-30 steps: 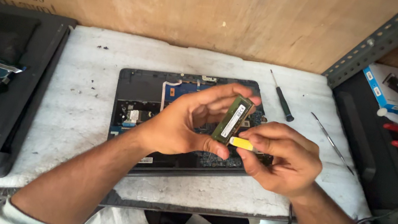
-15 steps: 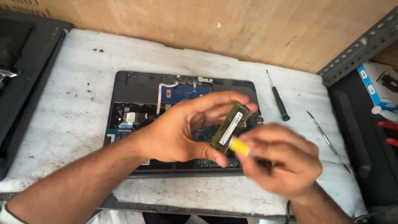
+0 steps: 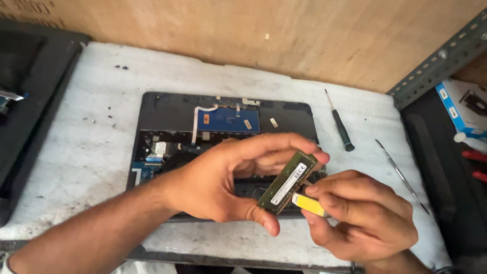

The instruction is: The person opens a laptop, tilts it to access its internals, removes a RAM module, cleans the module's contacts with an eraser, and reinstalls the module into the motherboard slot. They then reposition the laptop and plug in the charger cable.

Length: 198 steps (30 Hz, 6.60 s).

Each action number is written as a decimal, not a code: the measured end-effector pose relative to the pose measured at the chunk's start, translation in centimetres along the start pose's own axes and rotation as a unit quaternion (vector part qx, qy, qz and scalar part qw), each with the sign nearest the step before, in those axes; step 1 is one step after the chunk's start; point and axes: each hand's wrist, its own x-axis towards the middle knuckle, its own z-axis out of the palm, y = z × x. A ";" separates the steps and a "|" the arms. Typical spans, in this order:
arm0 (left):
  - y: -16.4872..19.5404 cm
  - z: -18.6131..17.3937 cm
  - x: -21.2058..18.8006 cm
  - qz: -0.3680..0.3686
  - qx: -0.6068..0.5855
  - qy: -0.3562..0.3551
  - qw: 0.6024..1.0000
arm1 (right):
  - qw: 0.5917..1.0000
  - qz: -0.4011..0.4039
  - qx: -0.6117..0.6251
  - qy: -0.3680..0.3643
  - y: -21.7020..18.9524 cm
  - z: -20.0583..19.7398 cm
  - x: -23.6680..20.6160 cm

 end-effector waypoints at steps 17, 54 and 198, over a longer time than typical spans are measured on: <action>0.7 0.5 -0.2 0.023 0.022 0.007 0.999 | 0.998 -0.058 -0.030 -0.016 -1.0 0.0 0.3; -0.2 0.6 0.0 -0.029 -0.071 0.034 0.996 | 0.995 0.018 -0.070 0.070 1.1 -0.1 -0.3; 0.5 1.3 0.2 0.010 0.003 0.002 1.000 | 0.989 -0.002 -0.118 0.093 0.2 -0.1 -0.2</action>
